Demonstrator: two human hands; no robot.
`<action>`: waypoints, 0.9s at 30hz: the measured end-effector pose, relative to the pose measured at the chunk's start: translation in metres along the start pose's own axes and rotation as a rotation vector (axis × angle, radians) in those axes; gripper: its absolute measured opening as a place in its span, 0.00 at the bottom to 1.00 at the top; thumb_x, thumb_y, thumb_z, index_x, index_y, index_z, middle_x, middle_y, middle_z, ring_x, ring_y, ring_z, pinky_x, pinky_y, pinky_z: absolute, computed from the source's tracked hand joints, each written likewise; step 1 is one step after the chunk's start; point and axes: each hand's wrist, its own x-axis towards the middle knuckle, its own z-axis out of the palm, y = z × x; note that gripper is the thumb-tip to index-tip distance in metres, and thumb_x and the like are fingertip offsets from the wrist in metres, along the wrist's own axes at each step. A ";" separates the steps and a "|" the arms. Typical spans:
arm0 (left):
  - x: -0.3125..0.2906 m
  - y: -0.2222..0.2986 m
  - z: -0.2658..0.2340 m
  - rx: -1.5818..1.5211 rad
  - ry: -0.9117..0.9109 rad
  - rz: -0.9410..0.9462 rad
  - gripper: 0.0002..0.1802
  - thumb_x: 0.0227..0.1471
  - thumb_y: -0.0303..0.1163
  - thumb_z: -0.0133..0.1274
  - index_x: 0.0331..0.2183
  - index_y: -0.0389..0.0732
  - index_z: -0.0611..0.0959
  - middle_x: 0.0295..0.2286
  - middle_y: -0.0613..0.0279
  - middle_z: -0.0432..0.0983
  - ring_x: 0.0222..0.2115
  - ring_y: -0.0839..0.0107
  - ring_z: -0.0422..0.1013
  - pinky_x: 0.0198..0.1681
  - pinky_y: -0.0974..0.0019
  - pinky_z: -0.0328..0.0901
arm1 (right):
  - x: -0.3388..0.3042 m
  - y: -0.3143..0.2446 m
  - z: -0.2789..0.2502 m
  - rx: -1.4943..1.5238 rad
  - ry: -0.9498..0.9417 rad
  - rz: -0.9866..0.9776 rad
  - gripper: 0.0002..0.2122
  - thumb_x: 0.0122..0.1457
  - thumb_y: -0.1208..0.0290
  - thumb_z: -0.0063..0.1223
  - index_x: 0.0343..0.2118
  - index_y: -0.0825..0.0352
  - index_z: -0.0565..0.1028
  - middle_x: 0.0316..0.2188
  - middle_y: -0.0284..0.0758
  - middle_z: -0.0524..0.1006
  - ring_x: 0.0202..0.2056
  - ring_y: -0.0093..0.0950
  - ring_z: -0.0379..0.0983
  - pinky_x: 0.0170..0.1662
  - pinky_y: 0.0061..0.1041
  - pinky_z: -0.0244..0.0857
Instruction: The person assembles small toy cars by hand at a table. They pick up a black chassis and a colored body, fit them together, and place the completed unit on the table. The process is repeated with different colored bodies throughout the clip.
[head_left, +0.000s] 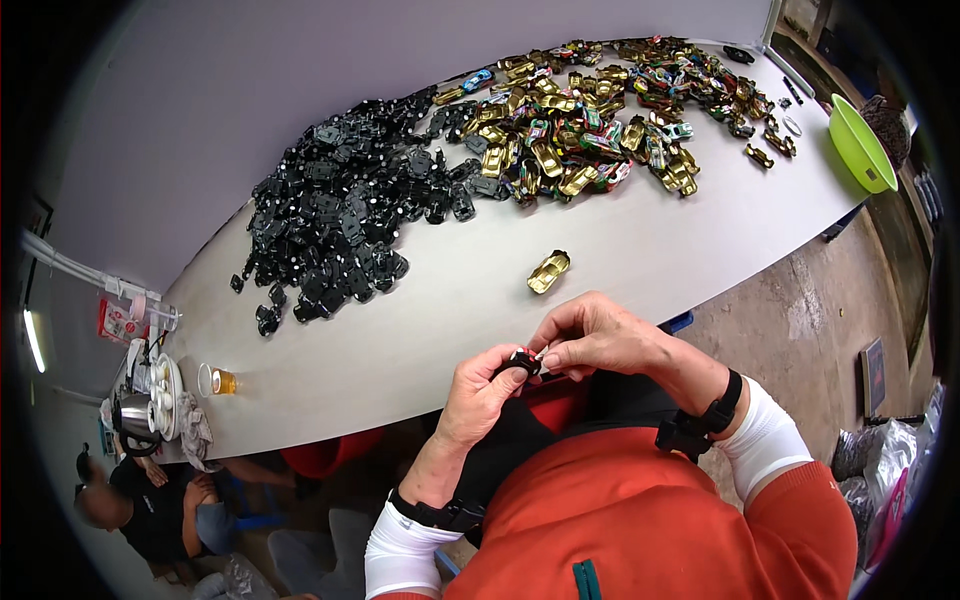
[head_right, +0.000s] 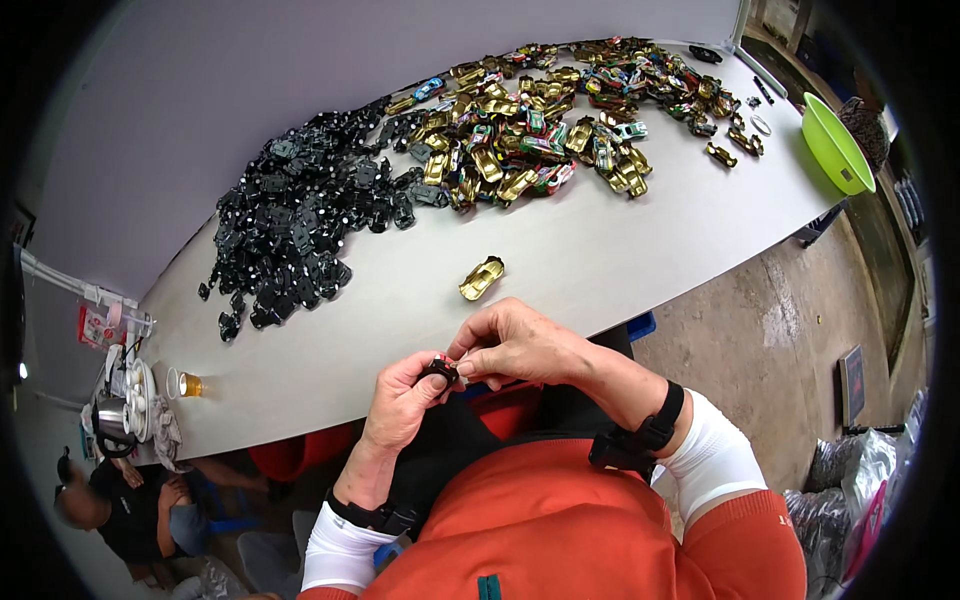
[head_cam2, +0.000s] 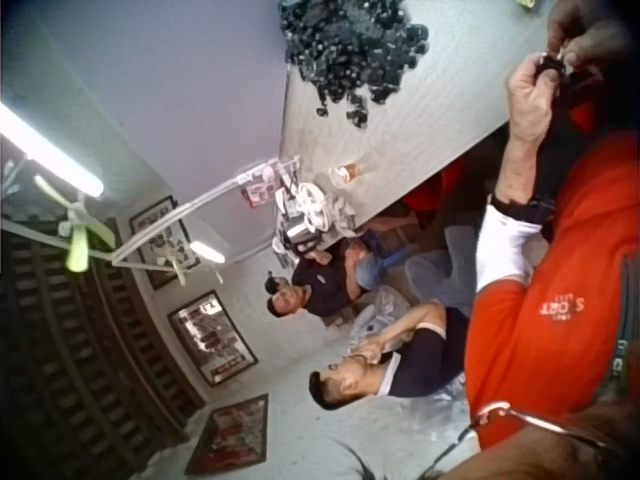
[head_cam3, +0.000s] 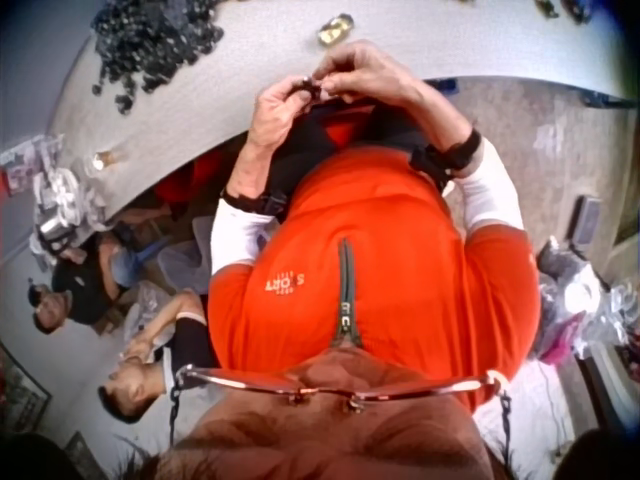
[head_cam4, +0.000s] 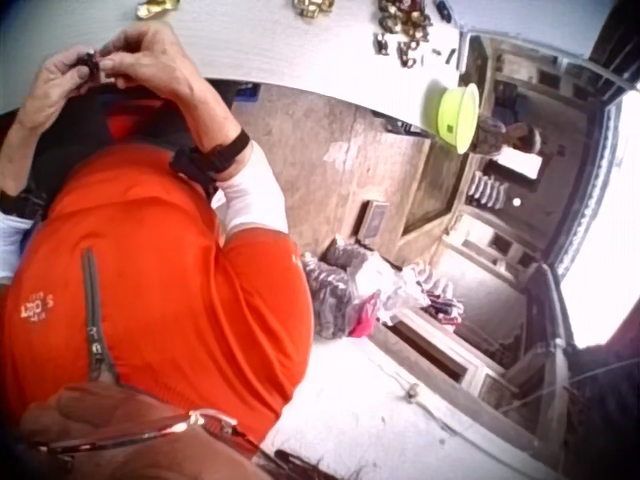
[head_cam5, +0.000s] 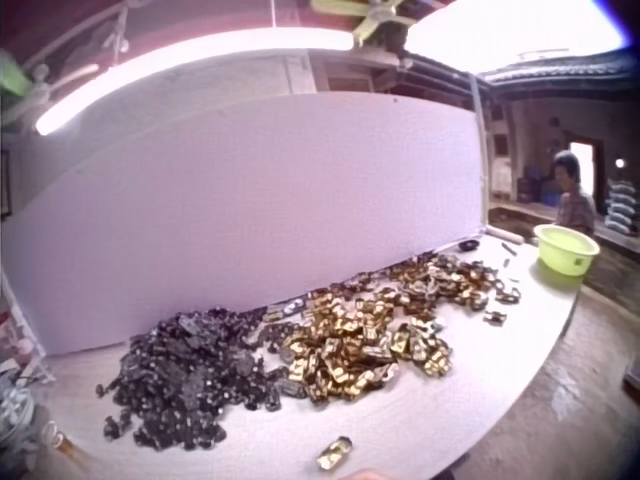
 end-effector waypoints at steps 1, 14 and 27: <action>0.000 0.001 0.000 0.033 -0.026 -0.001 0.09 0.52 0.27 0.50 0.36 0.35 0.77 0.25 0.63 0.74 0.23 0.82 0.64 0.27 0.80 0.60 | 0.000 0.001 0.000 0.007 -0.010 0.003 0.07 0.51 0.76 0.54 0.33 0.71 0.75 0.21 0.29 0.74 0.18 0.14 0.65 0.21 0.13 0.59; -0.004 0.013 0.017 0.120 0.089 -0.063 0.08 0.53 0.25 0.48 0.36 0.33 0.76 0.21 0.66 0.71 0.17 0.84 0.61 0.20 0.81 0.57 | 0.001 0.012 0.004 -0.248 0.116 -0.189 0.02 0.52 0.78 0.52 0.28 0.68 0.75 0.19 0.28 0.73 0.18 0.13 0.64 0.20 0.14 0.57; -0.007 0.002 0.023 0.233 0.138 -0.040 0.07 0.53 0.25 0.48 0.35 0.35 0.77 0.19 0.71 0.69 0.15 0.87 0.58 0.17 0.82 0.54 | 0.008 0.037 0.007 -0.575 0.227 -0.461 0.03 0.50 0.78 0.53 0.27 0.71 0.73 0.17 0.30 0.71 0.18 0.14 0.64 0.19 0.17 0.56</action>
